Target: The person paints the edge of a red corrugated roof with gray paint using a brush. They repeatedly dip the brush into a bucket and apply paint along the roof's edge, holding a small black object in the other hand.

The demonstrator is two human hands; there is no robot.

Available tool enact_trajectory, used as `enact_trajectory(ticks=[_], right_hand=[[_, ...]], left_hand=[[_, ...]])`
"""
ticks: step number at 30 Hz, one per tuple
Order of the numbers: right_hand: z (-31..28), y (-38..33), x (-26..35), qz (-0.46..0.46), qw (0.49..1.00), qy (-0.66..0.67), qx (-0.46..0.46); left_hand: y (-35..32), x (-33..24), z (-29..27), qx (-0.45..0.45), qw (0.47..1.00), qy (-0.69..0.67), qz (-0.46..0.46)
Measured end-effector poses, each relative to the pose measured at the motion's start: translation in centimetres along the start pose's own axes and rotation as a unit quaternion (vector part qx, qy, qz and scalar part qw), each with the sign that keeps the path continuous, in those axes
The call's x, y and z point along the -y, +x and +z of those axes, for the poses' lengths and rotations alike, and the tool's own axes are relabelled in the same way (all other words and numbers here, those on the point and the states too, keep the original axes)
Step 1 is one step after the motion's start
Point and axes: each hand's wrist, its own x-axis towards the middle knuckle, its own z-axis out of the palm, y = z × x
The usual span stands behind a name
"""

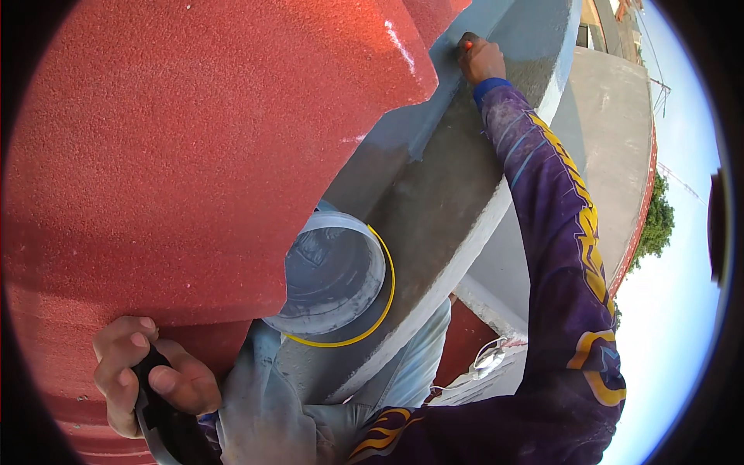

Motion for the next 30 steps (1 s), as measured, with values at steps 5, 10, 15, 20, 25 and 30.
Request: enact_trajectory(ticks=[5, 10, 15, 20, 25, 30], right_hand=[[-1.3, -9.8, 5.1, -0.111, 0.975, 0.105, 0.161], [-2.4, -4.1, 2.8, -0.038, 0.976, 0.104, 0.189], [0.3, 8.4, -4.6, 0.064, 0.996, 0.015, -0.062], [-0.7, 5.7, -1.3, 0.005, 0.995, 0.006, 0.099], [-1.1, 5.3, -0.3, -0.193, 0.943, -0.143, 0.229], [1.4, 13.4, -7.1, 0.048, 0.996, -0.072, 0.008]], left_hand=[[-0.7, -0.1, -1.2, -0.005, 0.999, 0.033, 0.005], [-1.5, -0.2, -1.3, -0.003, 0.999, 0.049, -0.023], [-2.4, -0.2, -1.9, 0.006, 0.997, 0.048, -0.059], [-2.4, -1.2, -2.1, 0.011, 0.994, 0.063, -0.087], [-2.7, -0.9, -3.1, 0.021, 0.994, 0.079, -0.070], [-3.2, -1.0, -2.3, 0.001, 0.994, 0.064, -0.091]])
